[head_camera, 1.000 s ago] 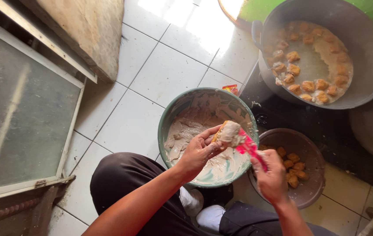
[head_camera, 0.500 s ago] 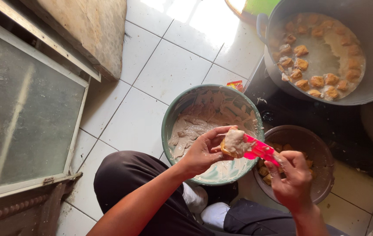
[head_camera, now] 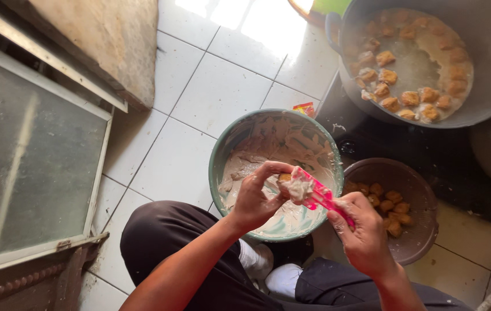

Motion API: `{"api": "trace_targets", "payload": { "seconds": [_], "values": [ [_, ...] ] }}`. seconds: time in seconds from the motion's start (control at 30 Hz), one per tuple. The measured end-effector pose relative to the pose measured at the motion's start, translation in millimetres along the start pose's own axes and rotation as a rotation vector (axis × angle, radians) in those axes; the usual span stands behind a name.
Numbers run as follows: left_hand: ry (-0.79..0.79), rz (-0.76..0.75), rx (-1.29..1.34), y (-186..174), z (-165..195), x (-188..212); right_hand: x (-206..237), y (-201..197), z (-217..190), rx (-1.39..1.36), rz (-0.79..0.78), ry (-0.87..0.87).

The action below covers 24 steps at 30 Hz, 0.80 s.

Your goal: The person sits on the floor coating fried tofu cubes with batter. They hold a tofu piece in one hand, spread batter over it with a pink spatula, place the coated piece into a wok of hot oil, and occasionally stir the frying pieces with the spatula.

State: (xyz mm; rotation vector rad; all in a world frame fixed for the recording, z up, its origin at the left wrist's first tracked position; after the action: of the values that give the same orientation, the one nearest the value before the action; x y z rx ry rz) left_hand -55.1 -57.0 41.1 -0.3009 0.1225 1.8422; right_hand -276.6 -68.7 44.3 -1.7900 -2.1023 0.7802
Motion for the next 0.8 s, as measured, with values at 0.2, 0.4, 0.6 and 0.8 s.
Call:
{"api": "trace_targets", "payload": {
  "seconds": [0.2,0.4,0.6,0.8],
  "values": [
    [-0.034,0.057,0.33,-10,13,-2,8,39,1,-0.373,-0.258,-0.074],
    [-0.155,-0.029,0.103,7,-7,-8,41,47,72,-0.906,-0.281,0.794],
    [-0.097,-0.165,-0.333,84,-47,-35,42,-27,95,-0.987,0.03,0.758],
    [0.155,0.008,-0.242,184,-29,-156,33,-75,126,-1.05,0.243,0.653]
  ]
}}
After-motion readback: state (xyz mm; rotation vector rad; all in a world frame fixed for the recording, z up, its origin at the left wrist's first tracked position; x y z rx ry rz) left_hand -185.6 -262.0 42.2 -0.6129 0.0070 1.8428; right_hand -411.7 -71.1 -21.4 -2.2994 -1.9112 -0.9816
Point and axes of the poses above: each hand's wrist, its own x-axis away from the middle knuckle, its own y-axis out of the palm, z = x × y, the point moved 10 cm from there along -x, towards the middle knuckle, and after that the axes turned 12 degrees about z, right-handed, at the moved point
